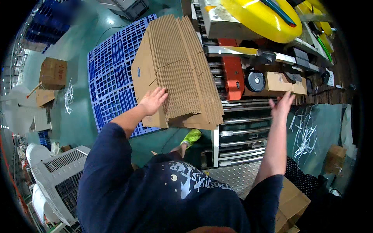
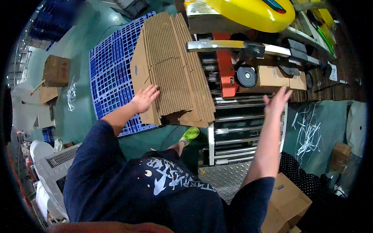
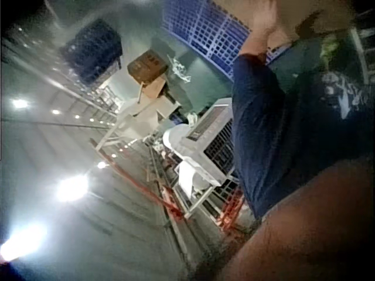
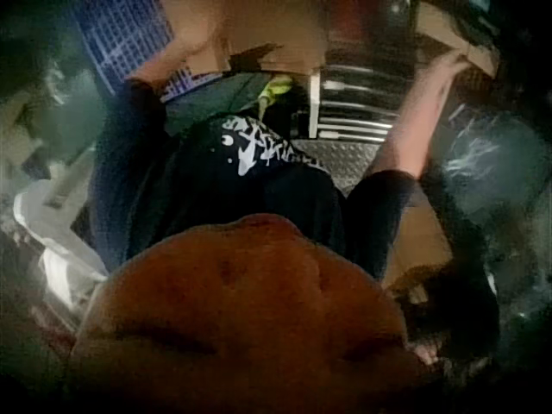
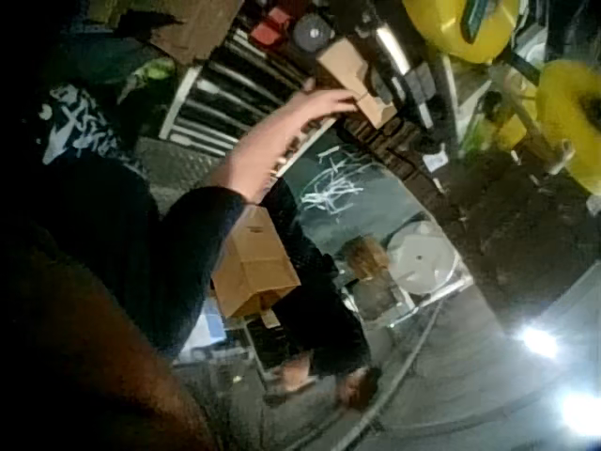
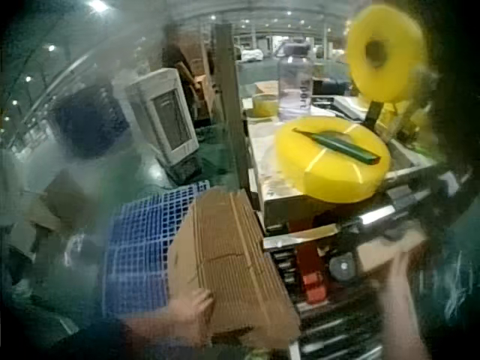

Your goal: The person places packaged items into cardboard boxes, folds the box flaps, and moves the filled boxes onto a conveyor belt in a warehouse setting.

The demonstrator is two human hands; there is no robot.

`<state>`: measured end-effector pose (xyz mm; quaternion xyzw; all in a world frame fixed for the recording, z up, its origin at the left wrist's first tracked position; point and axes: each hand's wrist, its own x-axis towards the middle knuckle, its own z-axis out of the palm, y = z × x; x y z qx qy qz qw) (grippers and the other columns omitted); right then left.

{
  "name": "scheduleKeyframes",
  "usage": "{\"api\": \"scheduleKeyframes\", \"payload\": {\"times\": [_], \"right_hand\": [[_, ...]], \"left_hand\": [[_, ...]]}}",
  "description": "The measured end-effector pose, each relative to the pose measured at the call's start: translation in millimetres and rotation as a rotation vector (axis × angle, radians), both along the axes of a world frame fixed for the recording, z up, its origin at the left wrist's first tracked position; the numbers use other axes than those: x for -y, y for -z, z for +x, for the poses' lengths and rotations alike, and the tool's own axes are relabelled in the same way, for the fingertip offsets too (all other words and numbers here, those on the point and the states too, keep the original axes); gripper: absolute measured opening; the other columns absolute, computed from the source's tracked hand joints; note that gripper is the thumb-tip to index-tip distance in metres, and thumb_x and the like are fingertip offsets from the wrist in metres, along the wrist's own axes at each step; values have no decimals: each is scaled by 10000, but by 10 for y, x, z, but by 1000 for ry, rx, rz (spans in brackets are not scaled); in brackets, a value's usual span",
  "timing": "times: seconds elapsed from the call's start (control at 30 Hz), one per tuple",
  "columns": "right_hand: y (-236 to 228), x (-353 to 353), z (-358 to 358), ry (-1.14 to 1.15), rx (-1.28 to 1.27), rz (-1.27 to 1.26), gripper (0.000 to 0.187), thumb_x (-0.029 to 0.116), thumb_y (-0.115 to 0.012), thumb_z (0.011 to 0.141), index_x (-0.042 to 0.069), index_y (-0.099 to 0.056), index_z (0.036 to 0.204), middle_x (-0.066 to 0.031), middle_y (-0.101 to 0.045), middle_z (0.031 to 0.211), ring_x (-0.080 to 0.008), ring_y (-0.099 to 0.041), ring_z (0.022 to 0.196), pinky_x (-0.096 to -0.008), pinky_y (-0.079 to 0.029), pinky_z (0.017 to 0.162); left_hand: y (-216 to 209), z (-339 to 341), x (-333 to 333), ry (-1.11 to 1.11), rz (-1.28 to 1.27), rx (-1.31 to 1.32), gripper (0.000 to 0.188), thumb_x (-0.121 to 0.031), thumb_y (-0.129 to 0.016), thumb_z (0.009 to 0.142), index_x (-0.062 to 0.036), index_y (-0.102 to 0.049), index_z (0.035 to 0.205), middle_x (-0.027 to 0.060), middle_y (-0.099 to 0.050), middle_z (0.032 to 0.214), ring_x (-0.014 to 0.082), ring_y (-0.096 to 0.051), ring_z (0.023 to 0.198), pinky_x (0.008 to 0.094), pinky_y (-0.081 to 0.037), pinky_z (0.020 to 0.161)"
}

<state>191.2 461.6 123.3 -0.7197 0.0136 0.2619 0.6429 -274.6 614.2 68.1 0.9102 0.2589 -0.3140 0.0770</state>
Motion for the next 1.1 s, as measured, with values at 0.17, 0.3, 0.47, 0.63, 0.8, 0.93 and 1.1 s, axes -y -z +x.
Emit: {"api": "scheduleKeyframes", "payload": {"times": [0.17,0.3,0.47,0.63,0.8,0.93,1.1], "right_hand": [[715,962,-1191,-490,62,-195,577,402,-472,887,153,-268,1366,-47,-394,1295,-131,-461,838,-254,-422,589],[1199,2158,-1659,-632,-340,-608,554,427,-489,869,128,-346,1313,-97,-484,1222,-237,-477,1087,-401,-442,791],[1010,2863,-1918,-635,-259,-669,387,377,-509,870,112,-508,1153,-56,-594,971,-144,-537,799,-303,-436,625],[670,2987,-2272,-576,5,-572,364,294,-560,847,18,-554,1086,-55,-623,834,-110,-527,676,-259,-427,582],[158,3565,-2960,-714,207,-269,465,333,-607,802,39,-525,1153,-161,-575,1062,-231,-546,997,-329,-427,856],[-878,4106,-3570,-638,829,-317,597,333,-655,739,47,-459,1225,-196,-425,1264,-338,-388,1190,-398,-332,981],[-1998,4918,-4088,-355,1138,-867,557,271,-678,674,97,-502,1173,-125,-536,1037,-267,-504,1005,-405,-386,794]], "left_hand": [[399,-270,223,-212,65,-22,571,-122,-402,858,-111,-193,1389,25,-117,1472,267,-176,1333,477,-274,1012],[388,-345,215,23,123,-73,482,-158,-443,849,-150,-318,1315,15,-236,1420,237,-183,1334,478,-235,1033],[500,-366,108,375,235,221,152,-167,-516,759,-121,-605,873,20,-557,1009,213,-465,1070,391,-285,1010],[585,-541,596,486,145,187,128,-203,-523,731,-152,-640,731,37,-573,821,231,-536,878,363,-397,765],[-813,100,1630,716,-29,446,23,-173,-582,696,-155,-592,706,28,-515,777,223,-531,802,362,-399,694],[-1822,558,2859,949,-105,475,64,-161,-582,689,-101,-566,705,62,-522,781,260,-573,750,391,-439,632],[-2868,874,4321,1156,-164,708,223,-227,-654,679,-37,-538,660,124,-522,729,326,-560,655,416,-446,564]]}}
